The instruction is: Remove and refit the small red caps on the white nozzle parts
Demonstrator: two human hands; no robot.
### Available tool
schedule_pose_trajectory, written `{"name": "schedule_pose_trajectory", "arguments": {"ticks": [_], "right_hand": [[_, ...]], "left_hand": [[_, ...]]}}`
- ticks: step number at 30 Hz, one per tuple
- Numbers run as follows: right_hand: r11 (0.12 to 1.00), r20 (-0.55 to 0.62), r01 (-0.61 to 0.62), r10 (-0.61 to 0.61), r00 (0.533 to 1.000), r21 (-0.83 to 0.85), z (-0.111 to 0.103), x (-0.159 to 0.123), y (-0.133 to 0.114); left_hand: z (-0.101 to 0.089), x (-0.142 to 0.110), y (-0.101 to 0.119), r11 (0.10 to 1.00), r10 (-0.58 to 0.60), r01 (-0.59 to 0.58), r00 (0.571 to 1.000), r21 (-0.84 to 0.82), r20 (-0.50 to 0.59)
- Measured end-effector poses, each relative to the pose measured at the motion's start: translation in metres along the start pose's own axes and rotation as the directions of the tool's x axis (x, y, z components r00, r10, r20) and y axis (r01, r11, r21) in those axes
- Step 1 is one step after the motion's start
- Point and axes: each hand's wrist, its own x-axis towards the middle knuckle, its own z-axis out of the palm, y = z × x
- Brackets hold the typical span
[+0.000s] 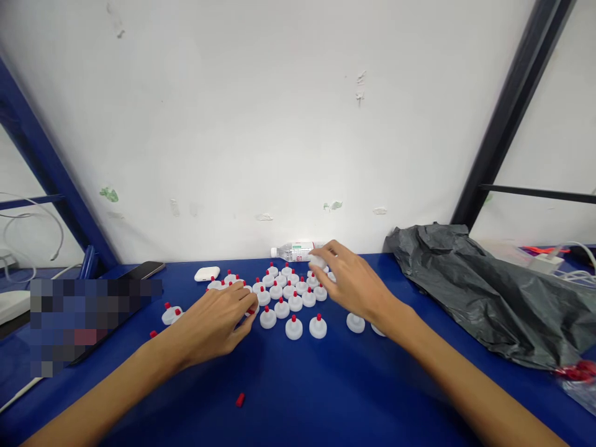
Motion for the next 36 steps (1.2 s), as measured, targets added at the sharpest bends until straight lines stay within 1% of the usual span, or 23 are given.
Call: {"name": "schedule_pose_trajectory", "arguments": {"ticks": [2,4,7,9,10,12,15,17,20,23,25,26,28,29,31,33,36], "right_hand": [[0.994,-0.023,0.105,-0.105,0.994,0.008,0.004,-0.003,-0.014],[0.980,-0.052,0.198,-0.197,0.979,0.006,0.008,-0.007,-0.026],[0.953,-0.090,0.304,-0.302,0.949,0.006,0.013,-0.012,-0.038],[0.937,-0.093,0.350,-0.348,0.933,0.008,0.016,-0.014,-0.042],[0.930,-0.094,0.367,-0.365,0.926,0.009,0.017,-0.015,-0.044],[0.922,-0.098,0.386,-0.383,0.918,0.015,0.018,-0.016,-0.046],[0.916,-0.118,0.401,-0.396,0.910,0.020,0.018,-0.016,-0.048],[0.911,-0.132,0.412,-0.405,0.905,0.028,0.019,-0.017,-0.048],[0.908,-0.153,0.417,-0.406,0.901,0.049,0.022,-0.017,-0.047],[0.910,-0.183,0.411,-0.395,0.900,0.057,0.025,-0.017,-0.045],[0.905,-0.218,0.423,-0.403,0.889,0.051,0.025,-0.017,-0.045],[0.899,-0.239,0.435,-0.413,0.879,0.046,0.025,-0.017,-0.044],[0.886,-0.285,0.463,-0.435,0.854,0.035,0.024,-0.016,-0.044],[0.879,-0.303,0.476,-0.445,0.843,0.032,0.022,-0.016,-0.044],[0.863,-0.325,0.504,-0.468,0.822,0.031,0.019,-0.016,-0.044],[0.836,-0.342,0.548,-0.506,0.792,0.032,0.016,-0.016,-0.047],[0.782,-0.378,0.624,-0.574,0.726,0.012,0.014,-0.018,-0.052]], "left_hand": [[0.002,0.002,0.001,0.999,0.001,-0.004,0.995,-0.038,-0.096],[0.008,0.003,0.002,0.996,0.016,-0.034,0.975,-0.078,-0.223],[0.017,0.004,0.004,0.986,0.038,-0.100,0.910,-0.131,-0.413],[0.021,0.003,0.006,0.979,0.043,-0.135,0.867,-0.151,-0.496],[0.022,0.003,0.007,0.977,0.046,-0.146,0.856,-0.156,-0.515],[0.021,0.002,0.008,0.974,0.061,-0.164,0.853,-0.156,-0.519],[0.017,0.000,0.010,0.971,0.084,-0.180,0.871,-0.155,-0.485],[0.016,-0.001,0.011,0.968,0.071,-0.175,0.876,-0.179,-0.476],[0.018,0.000,0.012,0.938,-0.015,-0.161,0.866,-0.306,-0.500],[0.017,0.001,0.014,0.838,-0.098,-0.208,0.851,-0.504,-0.515],[0.013,0.002,0.017,0.736,-0.154,-0.227,0.861,-0.637,-0.485],[0.010,0.003,0.019,0.679,-0.194,-0.208,0.874,-0.704,-0.445],[0.003,0.003,0.022,0.559,-0.300,-0.105,0.899,-0.822,-0.319],[0.000,0.002,0.024,0.499,-0.348,-0.043,0.905,-0.865,-0.246],[-0.005,0.000,0.026,0.398,-0.393,0.054,0.912,-0.916,-0.117],[-0.007,-0.002,0.027,0.326,-0.357,0.094,0.934,-0.941,-0.030],[-0.006,-0.004,0.029,0.236,-0.209,0.081,0.977,-0.968,0.031]]}}
